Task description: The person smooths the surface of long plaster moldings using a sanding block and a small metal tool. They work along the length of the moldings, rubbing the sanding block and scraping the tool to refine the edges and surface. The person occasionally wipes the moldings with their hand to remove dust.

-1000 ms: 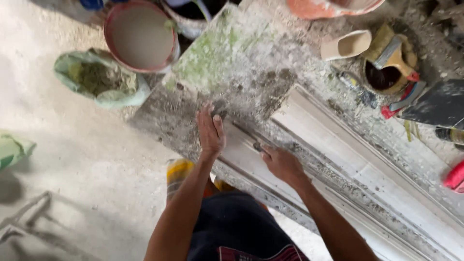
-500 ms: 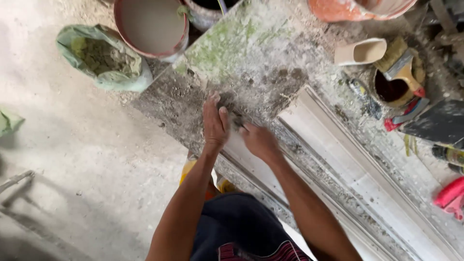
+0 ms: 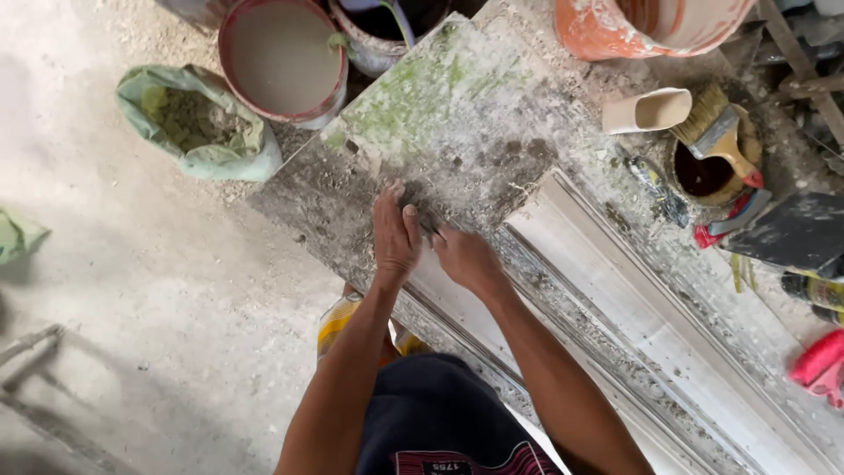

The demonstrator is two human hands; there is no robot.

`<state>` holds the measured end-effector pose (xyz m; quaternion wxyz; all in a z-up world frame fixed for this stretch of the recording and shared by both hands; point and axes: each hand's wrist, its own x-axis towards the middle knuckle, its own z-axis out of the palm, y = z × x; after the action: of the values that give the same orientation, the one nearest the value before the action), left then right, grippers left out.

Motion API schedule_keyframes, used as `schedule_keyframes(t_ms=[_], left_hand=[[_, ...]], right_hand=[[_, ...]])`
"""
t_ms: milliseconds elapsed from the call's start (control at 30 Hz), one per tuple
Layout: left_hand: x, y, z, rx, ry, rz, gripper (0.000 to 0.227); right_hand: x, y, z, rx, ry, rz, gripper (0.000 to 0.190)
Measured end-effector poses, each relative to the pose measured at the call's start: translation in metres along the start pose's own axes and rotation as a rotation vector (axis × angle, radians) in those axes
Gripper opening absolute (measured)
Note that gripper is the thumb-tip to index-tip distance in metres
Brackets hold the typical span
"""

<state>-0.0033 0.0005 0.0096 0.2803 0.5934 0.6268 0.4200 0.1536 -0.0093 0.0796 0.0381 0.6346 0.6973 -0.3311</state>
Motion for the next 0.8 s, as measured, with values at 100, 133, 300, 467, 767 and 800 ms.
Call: schedule_keyframes(t_ms=[100, 133, 300, 467, 767, 800], left_hand=[[-0.003, 0.005, -0.007, -0.008, -0.032, -0.026, 0.052], [-0.002, 0.006, -0.007, -0.011, -0.037, -0.034, 0.052], [0.003, 0.009, -0.002, 0.153, -0.058, 0.082, 0.042], [0.003, 0.02, -0.013, 0.107, -0.072, 0.102, 0.04], [0.001, 0.006, -0.001, 0.18, -0.067, 0.109, 0.04], [0.002, 0.004, 0.002, 0.199, -0.073, 0.097, 0.04]], right_hand=[[-0.075, 0.043, -0.01, 0.149, -0.232, 0.286, 0.03], [-0.09, 0.066, 0.0, 0.148, -0.239, 0.292, 0.03], [-0.077, 0.081, 0.011, -0.018, -0.108, 0.3, 0.033], [0.008, 0.045, 0.047, -0.106, 0.284, -0.049, 0.034], [-0.028, 0.016, 0.008, 0.018, 0.0, 0.253, 0.033], [-0.008, -0.003, 0.003, 0.129, 0.002, 0.294, 0.033]])
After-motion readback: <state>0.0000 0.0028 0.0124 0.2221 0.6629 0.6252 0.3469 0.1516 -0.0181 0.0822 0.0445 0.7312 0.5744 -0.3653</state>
